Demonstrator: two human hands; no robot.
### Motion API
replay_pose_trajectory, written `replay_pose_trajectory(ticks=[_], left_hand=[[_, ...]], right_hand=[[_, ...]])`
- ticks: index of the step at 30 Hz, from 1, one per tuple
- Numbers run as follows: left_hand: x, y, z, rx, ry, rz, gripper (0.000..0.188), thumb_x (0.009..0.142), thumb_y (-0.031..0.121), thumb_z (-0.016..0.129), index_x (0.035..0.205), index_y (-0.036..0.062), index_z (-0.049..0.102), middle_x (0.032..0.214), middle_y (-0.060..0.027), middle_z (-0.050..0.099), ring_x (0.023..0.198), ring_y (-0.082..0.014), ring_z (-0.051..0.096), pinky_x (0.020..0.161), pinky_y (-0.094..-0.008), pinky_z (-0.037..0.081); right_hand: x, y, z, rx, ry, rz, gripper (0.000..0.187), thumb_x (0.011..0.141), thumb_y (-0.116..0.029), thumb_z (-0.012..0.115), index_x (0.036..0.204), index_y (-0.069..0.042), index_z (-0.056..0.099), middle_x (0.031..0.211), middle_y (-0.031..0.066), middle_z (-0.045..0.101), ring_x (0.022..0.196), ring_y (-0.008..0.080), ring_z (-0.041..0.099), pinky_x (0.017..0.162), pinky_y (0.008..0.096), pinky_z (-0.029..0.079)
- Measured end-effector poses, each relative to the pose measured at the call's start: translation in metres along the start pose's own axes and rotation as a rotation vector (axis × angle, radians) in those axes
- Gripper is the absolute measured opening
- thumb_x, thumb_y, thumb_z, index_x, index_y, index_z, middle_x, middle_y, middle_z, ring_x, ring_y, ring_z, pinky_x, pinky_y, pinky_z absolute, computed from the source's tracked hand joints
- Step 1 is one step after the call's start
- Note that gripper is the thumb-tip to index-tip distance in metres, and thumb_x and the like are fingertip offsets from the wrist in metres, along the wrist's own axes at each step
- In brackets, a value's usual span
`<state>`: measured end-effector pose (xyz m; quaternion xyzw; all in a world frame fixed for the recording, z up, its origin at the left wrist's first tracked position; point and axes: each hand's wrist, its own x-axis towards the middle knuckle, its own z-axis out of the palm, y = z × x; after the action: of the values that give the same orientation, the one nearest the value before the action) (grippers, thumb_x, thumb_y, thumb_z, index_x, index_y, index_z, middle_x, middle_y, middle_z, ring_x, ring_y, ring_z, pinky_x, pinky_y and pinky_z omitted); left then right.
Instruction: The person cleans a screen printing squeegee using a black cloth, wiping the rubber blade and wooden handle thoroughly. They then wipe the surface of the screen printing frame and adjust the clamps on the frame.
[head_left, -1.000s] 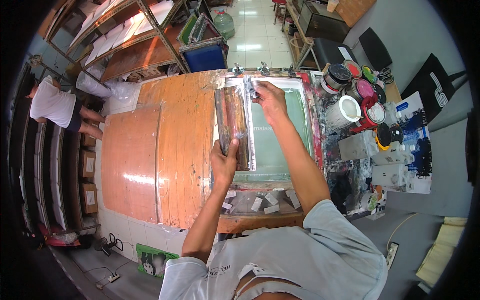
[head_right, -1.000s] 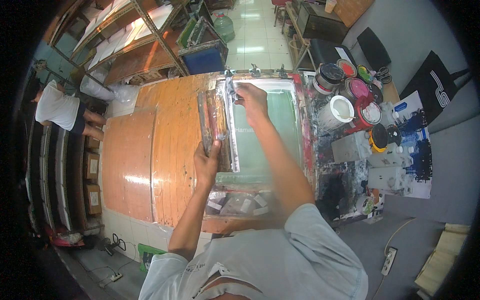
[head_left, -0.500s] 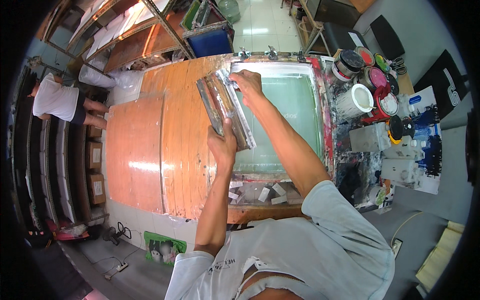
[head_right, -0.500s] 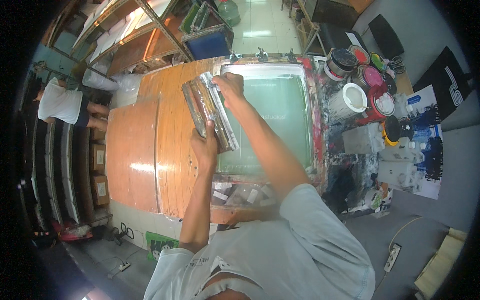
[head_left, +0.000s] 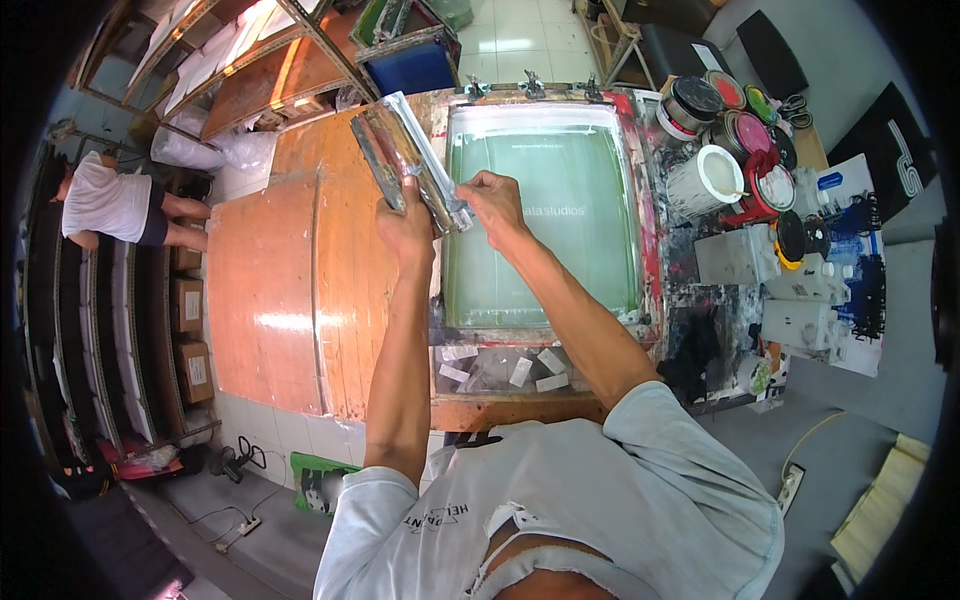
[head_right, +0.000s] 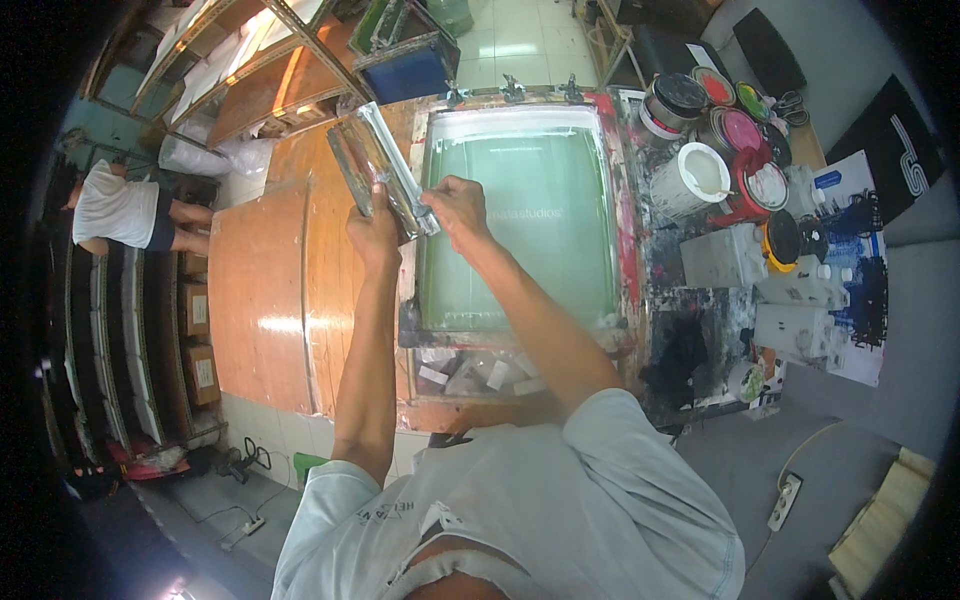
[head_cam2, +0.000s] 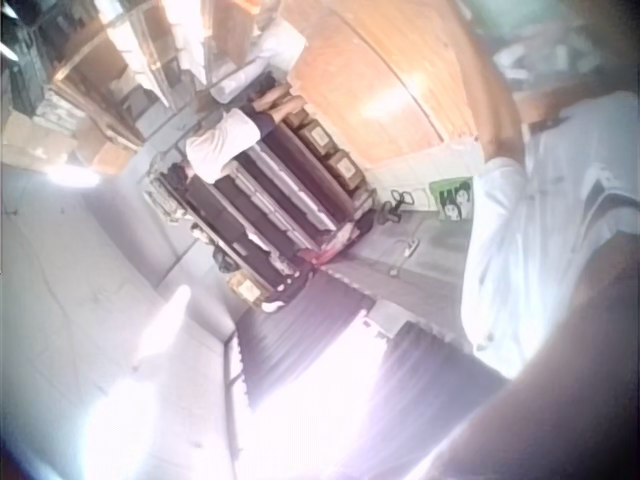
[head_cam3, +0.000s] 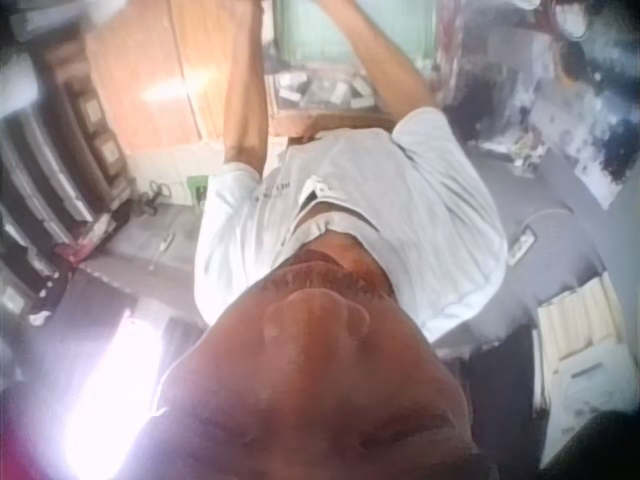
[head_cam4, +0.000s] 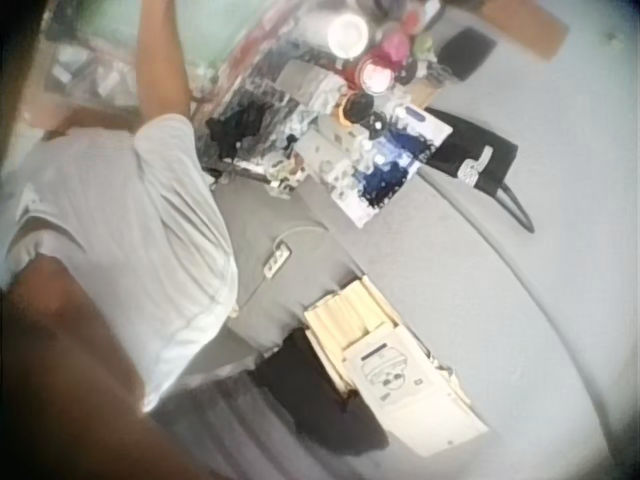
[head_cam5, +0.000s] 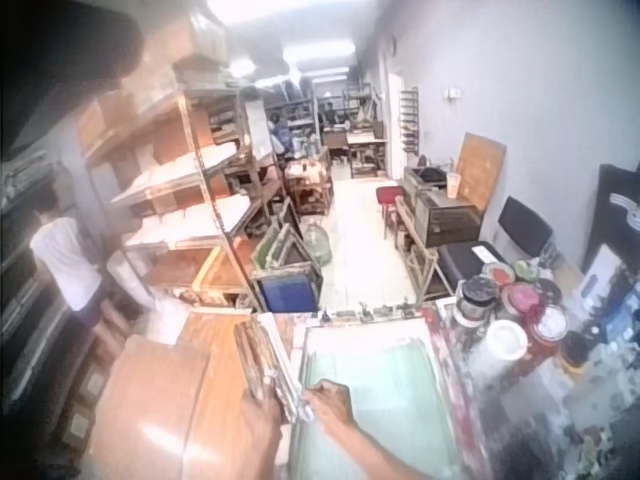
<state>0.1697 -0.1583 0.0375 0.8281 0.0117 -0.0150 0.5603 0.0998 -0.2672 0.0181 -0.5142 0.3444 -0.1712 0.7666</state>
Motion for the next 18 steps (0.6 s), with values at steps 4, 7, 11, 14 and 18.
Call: replay_pose_trajectory(ticks=[4,7,11,14,18], left_hand=[[0.013,-0.009,0.003,-0.034,-0.007,-0.022,0.050,0.093,0.038,0.072,0.099,-0.0103,0.064,0.083,-0.0190,0.069,0.074,-0.0236,0.066,0.067,-0.0398,0.053],[0.012,-0.003,0.000,-0.159,-0.034,-0.081,0.047,0.093,0.036,0.073,0.101,-0.0094,0.064,0.082,-0.0153,0.068,0.069,-0.0200,0.064,0.059,-0.0368,0.053],[0.016,-0.005,-0.009,-0.222,-0.040,-0.097,0.047,0.096,0.037,0.070,0.104,-0.0087,0.064,0.082,-0.0096,0.066,0.068,-0.0155,0.060,0.058,-0.0334,0.050],[0.021,-0.009,-0.030,-0.310,-0.100,-0.163,0.043,0.095,0.037,0.071,0.097,-0.0045,0.061,0.076,-0.0061,0.062,0.063,-0.0133,0.057,0.053,-0.0327,0.049],[0.008,-0.015,-0.052,-0.315,-0.152,-0.074,0.041,0.094,0.039,0.073,0.091,0.0010,0.059,0.072,-0.0021,0.058,0.062,-0.0099,0.053,0.053,-0.0295,0.046]], right_hand=[[-0.013,0.008,-0.003,0.050,-0.011,-0.032,0.011,0.076,-0.004,0.075,0.073,-0.001,0.065,0.068,0.0015,0.059,0.061,0.0093,0.047,0.056,0.0279,0.036],[-0.026,0.007,-0.005,0.042,-0.003,0.022,0.009,0.077,-0.004,0.074,0.075,-0.001,0.066,0.070,0.0037,0.062,0.062,0.0096,0.050,0.057,0.0267,0.038],[-0.032,0.020,-0.014,-0.021,-0.023,0.060,0.006,0.078,-0.001,0.074,0.079,0.001,0.068,0.076,0.0092,0.069,0.068,0.0129,0.061,0.060,0.0275,0.046],[-0.023,0.022,-0.030,-0.008,-0.075,0.085,0.010,0.078,-0.001,0.075,0.085,0.002,0.069,0.081,0.0124,0.072,0.071,0.0161,0.066,0.060,0.0293,0.050],[0.022,-0.006,-0.021,0.072,-0.020,-0.013,0.024,0.076,-0.002,0.078,0.098,0.003,0.068,0.087,0.0135,0.072,0.072,0.0186,0.068,0.061,0.0316,0.052]])
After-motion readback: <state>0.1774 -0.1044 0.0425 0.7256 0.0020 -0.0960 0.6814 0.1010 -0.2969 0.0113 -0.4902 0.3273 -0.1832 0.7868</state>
